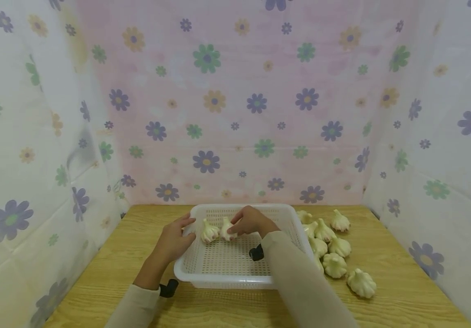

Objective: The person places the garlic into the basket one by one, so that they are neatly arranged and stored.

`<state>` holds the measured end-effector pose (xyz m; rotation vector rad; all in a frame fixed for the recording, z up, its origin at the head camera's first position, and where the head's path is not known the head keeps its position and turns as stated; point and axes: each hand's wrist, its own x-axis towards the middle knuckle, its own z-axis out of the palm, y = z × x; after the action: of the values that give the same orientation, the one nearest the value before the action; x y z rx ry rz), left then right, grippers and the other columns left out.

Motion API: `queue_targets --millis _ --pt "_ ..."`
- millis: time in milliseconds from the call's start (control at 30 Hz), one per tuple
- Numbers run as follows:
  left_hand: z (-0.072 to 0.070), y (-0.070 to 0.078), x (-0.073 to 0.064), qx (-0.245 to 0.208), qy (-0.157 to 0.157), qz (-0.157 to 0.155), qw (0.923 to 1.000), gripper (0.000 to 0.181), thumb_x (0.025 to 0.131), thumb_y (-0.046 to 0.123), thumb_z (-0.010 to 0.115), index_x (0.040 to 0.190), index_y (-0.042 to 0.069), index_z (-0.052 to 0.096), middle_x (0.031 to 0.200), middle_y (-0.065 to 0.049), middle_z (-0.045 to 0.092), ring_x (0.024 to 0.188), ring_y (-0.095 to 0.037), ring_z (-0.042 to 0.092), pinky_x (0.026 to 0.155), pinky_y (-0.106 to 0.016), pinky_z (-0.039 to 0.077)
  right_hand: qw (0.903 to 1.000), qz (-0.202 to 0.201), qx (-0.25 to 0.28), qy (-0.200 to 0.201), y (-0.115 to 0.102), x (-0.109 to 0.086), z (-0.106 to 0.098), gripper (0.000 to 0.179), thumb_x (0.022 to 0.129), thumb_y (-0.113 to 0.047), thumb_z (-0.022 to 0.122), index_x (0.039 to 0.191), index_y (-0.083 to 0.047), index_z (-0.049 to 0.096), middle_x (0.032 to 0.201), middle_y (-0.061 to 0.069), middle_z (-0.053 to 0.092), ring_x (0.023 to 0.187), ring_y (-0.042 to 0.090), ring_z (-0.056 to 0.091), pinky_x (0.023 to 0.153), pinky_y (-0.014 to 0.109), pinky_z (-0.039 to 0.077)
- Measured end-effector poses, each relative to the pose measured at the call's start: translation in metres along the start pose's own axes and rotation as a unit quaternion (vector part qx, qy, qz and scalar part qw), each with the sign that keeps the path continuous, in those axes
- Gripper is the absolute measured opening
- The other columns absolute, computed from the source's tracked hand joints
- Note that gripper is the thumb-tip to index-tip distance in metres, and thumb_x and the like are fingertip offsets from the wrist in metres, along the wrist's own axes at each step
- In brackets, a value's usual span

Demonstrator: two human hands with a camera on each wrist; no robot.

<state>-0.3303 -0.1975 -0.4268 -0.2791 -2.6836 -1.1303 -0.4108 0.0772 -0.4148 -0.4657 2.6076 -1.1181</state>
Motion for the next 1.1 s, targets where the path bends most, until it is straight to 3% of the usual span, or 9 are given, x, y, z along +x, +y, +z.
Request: queue_targets --millis 533,833,1100 --pt "0.000 -0.002 0.001 -0.002 0.000 0.005 1.0000 0.051 0.092 0.017 0.065 0.142 0.005 0.063 0.161 -0.014 0.046 0.120 -0.038 0.068 0.086 -0.043 0.064 0.9999 0.014 -0.004 0.002 -0.002 0.000 0.000 0.037 0.084 -0.031 0.087 0.114 -0.011 0.077 0.088 0.001 0.077 0.086 0.026 0.076 0.079 0.040 0.062" --pt "-0.003 -0.002 -0.001 -0.011 0.000 -0.001 0.9999 0.052 0.092 0.017 0.065 0.142 0.003 0.062 0.161 -0.014 0.045 0.115 -0.039 0.070 0.078 -0.040 0.065 0.9999 0.007 -0.011 0.006 -0.001 0.001 -0.004 0.037 0.085 -0.032 0.086 0.114 -0.011 0.077 0.087 0.003 0.078 0.085 0.026 0.076 0.078 0.038 0.063" --pt "-0.002 -0.003 0.000 -0.013 -0.005 0.009 0.9999 0.052 0.092 0.016 0.066 0.142 0.003 0.062 0.161 -0.015 0.045 0.116 -0.040 0.070 0.083 -0.042 0.064 0.9994 -0.018 -0.023 0.019 -0.006 -0.004 -0.010 0.042 0.086 -0.036 0.084 0.118 -0.010 0.077 0.102 0.007 0.079 0.089 0.027 0.075 0.081 0.040 0.062"
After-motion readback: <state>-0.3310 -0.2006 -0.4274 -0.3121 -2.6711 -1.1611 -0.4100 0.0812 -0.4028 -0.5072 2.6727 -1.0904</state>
